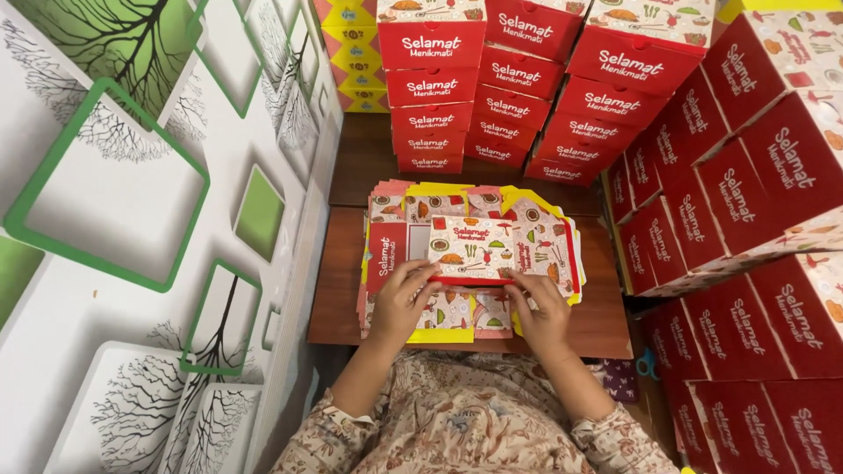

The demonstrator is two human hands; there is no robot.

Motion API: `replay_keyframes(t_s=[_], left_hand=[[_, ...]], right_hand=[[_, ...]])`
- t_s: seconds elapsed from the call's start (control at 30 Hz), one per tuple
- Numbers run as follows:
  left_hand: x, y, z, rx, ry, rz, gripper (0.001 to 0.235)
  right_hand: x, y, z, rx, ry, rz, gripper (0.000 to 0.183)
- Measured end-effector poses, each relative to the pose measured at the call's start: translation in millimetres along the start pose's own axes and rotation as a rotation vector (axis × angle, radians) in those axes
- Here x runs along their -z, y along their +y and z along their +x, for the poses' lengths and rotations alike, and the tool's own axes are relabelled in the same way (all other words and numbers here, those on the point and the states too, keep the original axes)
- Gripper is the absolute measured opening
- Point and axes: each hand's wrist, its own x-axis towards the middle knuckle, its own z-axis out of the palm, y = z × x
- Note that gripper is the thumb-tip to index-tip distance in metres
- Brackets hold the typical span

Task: Assembling small cardboard pastry boxes from flat templates by folding and tucking flaps.

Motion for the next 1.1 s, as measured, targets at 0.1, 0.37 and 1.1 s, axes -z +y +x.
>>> replay_keyframes(t_s=[0.1, 0.37, 1.1], left_hand=[[2.6, 11.7, 9.4, 0.047, 0.018, -0.063, 0.028], [-3.9, -5.7, 5.0, -0.060, -0.048, 0.045, 0.027], [-6.3, -26.9, -1.4, -0.065, -0.151, 0.178, 0.025]], right_hand=[[1.0, -14.7, 11.0, -0.033, 0.013, 0.032, 0.026], [0.3, -8.9, 12.1, 0.027, 0.016, -0.019, 0.019], [11.9, -1.3, 8.5, 0.192, -0.124, -0.193, 0.012]])
